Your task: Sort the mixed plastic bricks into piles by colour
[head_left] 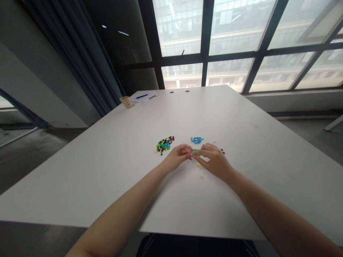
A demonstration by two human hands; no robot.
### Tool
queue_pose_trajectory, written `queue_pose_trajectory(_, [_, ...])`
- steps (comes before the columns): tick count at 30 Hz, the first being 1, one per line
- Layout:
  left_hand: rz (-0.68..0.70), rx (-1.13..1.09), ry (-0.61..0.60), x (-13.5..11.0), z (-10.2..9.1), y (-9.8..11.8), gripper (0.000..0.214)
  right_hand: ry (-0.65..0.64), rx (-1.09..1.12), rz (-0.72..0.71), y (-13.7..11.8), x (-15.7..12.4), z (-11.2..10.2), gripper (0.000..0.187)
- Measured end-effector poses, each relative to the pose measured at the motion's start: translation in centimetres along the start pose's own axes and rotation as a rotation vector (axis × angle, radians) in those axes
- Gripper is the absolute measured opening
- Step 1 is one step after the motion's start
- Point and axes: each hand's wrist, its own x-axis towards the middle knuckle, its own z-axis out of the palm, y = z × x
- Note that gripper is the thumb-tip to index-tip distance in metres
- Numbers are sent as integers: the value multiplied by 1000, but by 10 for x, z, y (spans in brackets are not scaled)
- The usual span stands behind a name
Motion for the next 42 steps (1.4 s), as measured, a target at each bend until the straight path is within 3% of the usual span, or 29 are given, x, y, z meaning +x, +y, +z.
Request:
queue_pose_trajectory(3, [26, 95, 18, 1, -4, -1, 30, 105, -51, 79, 24, 0, -14, 14])
queue_pose_trajectory(6, [43, 316, 109, 2, -15, 0, 26, 233, -199, 341, 65, -7, -30, 17])
queue_pose_trajectory(8, [54, 566, 205, 2, -24, 2, 22, 204, -304, 519, 91, -15, -35, 19])
queue_pose_trajectory(11, [75, 898, 324, 1, -37, 4, 16, 60, -369, 682, 112, -25, -29, 21])
queue_pose_trajectory(17, [78, 1024, 339, 2, -41, 2, 15, -46, -385, 767, 119, -25, -7, 25])
queue_pose_trajectory(21, [65, 1064, 353, 1, -47, 5, 17, 68, -307, 782, 124, -25, -15, 26])
queue_pose_trajectory(25, [-52, 1205, 522, -3, -74, 12, 19, 239, -259, 832, 125, -26, -31, 32])
queue_pose_trajectory(28, [-150, 1271, 596, -6, -97, 11, 19, 200, -271, 890, 123, -26, -34, 32])
queue_pose_trajectory(32, [-267, 1302, 535, -5, -109, 3, 19, 108, -286, 872, 118, -25, -28, 33])
queue_pose_trajectory(37, [-178, 1318, 347, 0, -96, -1, 18, 84, -253, 828, 114, -24, -25, 34])
queue_pose_trajectory(42, [-165, 1388, 294, -2, -83, 2, 16, 76, -243, 836, 113, -23, -25, 33])
